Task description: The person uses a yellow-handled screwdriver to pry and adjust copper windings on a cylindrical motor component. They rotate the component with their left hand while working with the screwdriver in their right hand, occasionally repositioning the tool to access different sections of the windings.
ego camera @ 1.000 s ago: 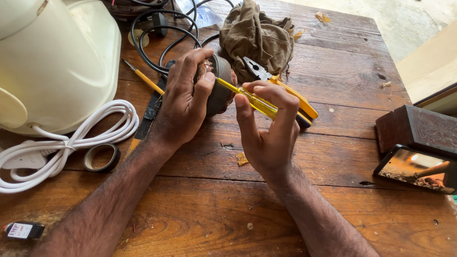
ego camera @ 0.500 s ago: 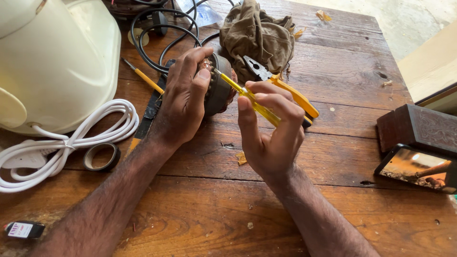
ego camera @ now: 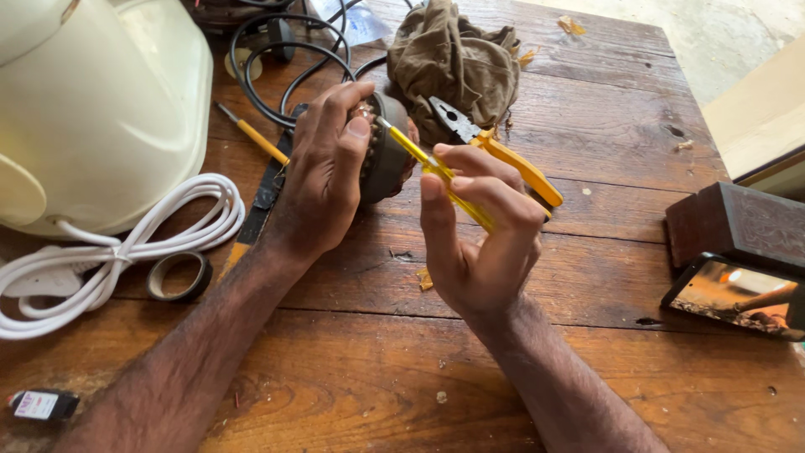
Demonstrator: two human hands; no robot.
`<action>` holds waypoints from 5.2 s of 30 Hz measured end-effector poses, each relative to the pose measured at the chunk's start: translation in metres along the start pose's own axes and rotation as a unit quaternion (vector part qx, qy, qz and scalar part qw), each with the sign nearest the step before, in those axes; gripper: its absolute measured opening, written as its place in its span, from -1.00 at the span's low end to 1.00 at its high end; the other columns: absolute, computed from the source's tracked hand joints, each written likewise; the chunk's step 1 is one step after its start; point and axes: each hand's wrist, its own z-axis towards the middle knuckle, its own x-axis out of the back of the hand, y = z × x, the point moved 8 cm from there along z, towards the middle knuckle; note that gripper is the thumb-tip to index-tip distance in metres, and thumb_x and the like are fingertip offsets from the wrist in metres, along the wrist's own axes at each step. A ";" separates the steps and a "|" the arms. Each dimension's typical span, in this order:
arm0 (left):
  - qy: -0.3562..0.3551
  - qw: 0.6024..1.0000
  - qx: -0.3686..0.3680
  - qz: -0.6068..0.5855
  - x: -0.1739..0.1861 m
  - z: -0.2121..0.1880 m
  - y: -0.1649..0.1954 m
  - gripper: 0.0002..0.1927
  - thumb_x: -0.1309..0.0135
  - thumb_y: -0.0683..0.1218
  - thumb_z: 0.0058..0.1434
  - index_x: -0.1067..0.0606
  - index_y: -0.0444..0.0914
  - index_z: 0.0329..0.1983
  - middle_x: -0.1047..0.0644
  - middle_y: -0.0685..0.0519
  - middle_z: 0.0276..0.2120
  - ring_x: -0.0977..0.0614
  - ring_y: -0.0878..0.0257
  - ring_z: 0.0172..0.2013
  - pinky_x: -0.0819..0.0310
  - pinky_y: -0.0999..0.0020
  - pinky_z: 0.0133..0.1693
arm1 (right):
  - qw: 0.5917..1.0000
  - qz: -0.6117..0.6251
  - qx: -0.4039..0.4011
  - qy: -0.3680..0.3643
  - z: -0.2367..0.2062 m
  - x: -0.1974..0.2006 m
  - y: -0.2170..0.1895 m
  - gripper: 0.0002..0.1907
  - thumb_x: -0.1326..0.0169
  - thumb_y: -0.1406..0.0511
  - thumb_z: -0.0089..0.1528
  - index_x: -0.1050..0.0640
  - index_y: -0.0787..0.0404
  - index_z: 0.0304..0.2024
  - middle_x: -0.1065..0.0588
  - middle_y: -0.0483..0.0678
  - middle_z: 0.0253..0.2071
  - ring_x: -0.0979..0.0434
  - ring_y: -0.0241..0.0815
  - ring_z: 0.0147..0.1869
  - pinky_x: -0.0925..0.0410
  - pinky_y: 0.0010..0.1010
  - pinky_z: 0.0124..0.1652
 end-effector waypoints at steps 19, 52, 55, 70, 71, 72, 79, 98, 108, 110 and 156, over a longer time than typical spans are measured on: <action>-0.001 1.000 0.009 -0.003 0.002 -0.002 -0.003 -0.52 0.39 0.04 0.59 -0.30 -0.31 0.37 -0.40 -0.20 0.27 -0.44 -0.03 0.27 -0.30 0.03 0.29 | 0.997 -0.030 -0.043 -0.051 0.000 -0.012 0.004 -0.79 -0.14 0.40 0.48 -0.36 0.28 0.04 -0.56 0.15 0.04 -0.66 -0.07 0.09 -0.54 -0.34 0.07; -0.008 1.000 0.016 -0.002 -0.003 0.001 0.002 -0.51 0.40 0.05 0.58 -0.29 -0.31 0.38 -0.40 -0.21 0.28 -0.43 -0.04 0.28 -0.30 0.01 0.31 | 0.997 -0.012 -0.046 -0.058 0.000 -0.006 0.008 -0.80 -0.12 0.37 0.50 -0.35 0.28 0.04 -0.55 0.16 0.05 -0.66 -0.10 0.08 -0.57 -0.39 -0.03; -0.011 1.000 0.023 -0.006 -0.004 0.001 0.000 -0.51 0.41 0.06 0.57 -0.29 -0.30 0.38 -0.40 -0.20 0.26 -0.44 -0.02 0.26 -0.32 0.03 0.30 | 0.997 -0.006 -0.049 -0.060 0.000 -0.007 0.008 -0.80 -0.11 0.37 0.50 -0.35 0.28 0.05 -0.55 0.17 0.11 -0.66 -0.10 0.08 -0.58 -0.42 -0.05; -0.008 1.000 0.008 0.001 -0.004 0.003 0.000 -0.52 0.40 0.05 0.59 -0.29 -0.31 0.39 -0.39 -0.21 0.29 -0.41 -0.04 0.32 -0.29 0.01 0.33 | 0.998 -0.015 -0.033 -0.055 0.002 -0.006 0.008 -0.80 -0.11 0.36 0.52 -0.34 0.27 0.07 -0.54 0.14 0.06 -0.66 -0.12 0.09 -0.58 -0.41 -0.05; -0.009 1.000 0.010 0.001 -0.004 0.004 0.001 -0.52 0.40 0.05 0.59 -0.29 -0.31 0.38 -0.39 -0.21 0.28 -0.42 -0.04 0.31 -0.29 0.01 0.32 | 0.998 -0.011 -0.039 -0.056 0.003 -0.005 0.009 -0.80 -0.11 0.36 0.51 -0.34 0.27 0.06 -0.54 0.15 0.07 -0.66 -0.13 0.07 -0.58 -0.43 -0.08; -0.009 1.000 0.013 0.001 -0.004 0.005 0.001 -0.52 0.39 0.05 0.58 -0.29 -0.31 0.38 -0.39 -0.22 0.28 -0.42 -0.04 0.30 -0.30 0.01 0.32 | 0.997 -0.006 -0.045 -0.057 0.003 -0.004 0.010 -0.80 -0.11 0.36 0.51 -0.34 0.28 0.06 -0.55 0.15 0.09 -0.66 -0.14 0.04 -0.58 -0.45 -0.12; -0.011 1.000 0.015 -0.002 -0.004 0.005 0.004 -0.51 0.39 0.05 0.57 -0.28 -0.31 0.38 -0.39 -0.22 0.28 -0.42 -0.04 0.29 -0.30 0.00 0.31 | 0.998 -0.011 -0.036 -0.055 0.003 -0.002 0.008 -0.80 -0.10 0.36 0.52 -0.34 0.27 0.07 -0.54 0.14 0.06 -0.65 -0.14 0.07 -0.58 -0.42 -0.07; -0.011 1.000 0.002 0.009 0.004 0.000 -0.009 -0.49 0.29 0.06 0.53 -0.27 -0.28 0.42 -0.39 -0.22 0.30 -0.43 -0.05 0.29 -0.34 -0.03 0.31 | 0.999 -0.003 -0.034 -0.022 0.003 -0.009 0.007 -0.74 -0.10 0.37 0.51 -0.27 0.27 0.08 -0.56 0.20 0.07 -0.68 -0.10 0.08 -0.61 -0.38 -0.03; -0.032 0.997 -0.051 0.038 0.033 0.001 -0.007 -0.15 -0.16 0.21 0.28 -0.15 -0.26 0.48 -0.32 -0.26 0.32 -0.39 -0.09 0.30 -0.35 -0.10 0.31 | 0.999 -0.027 -0.024 -0.029 0.017 -0.029 -0.020 -0.73 -0.13 0.40 0.50 -0.29 0.27 0.09 -0.55 0.20 0.05 -0.66 -0.05 0.12 -0.56 -0.35 0.04; -0.025 0.996 -0.067 0.048 0.038 0.000 -0.006 -0.16 -0.18 0.20 0.32 -0.14 -0.25 0.50 -0.32 -0.24 0.35 -0.38 -0.09 0.35 -0.32 -0.12 0.38 | 0.998 -0.034 -0.031 -0.036 0.016 -0.034 -0.021 -0.74 -0.14 0.41 0.48 -0.30 0.28 0.08 -0.55 0.20 0.05 -0.66 -0.05 0.11 -0.55 -0.34 0.02; -0.027 0.995 -0.066 0.077 0.004 -0.002 -0.021 -0.10 -0.20 0.39 0.31 -0.19 -0.21 0.47 -0.32 -0.20 0.24 -0.36 -0.07 0.31 -0.37 -0.15 0.32 | 0.997 -0.038 -0.063 -0.021 0.002 -0.015 0.008 -0.62 -0.28 0.38 0.41 -0.31 0.28 0.04 -0.55 -0.05 -0.26 -0.65 -0.39 -0.28 -0.52 -0.63 -0.30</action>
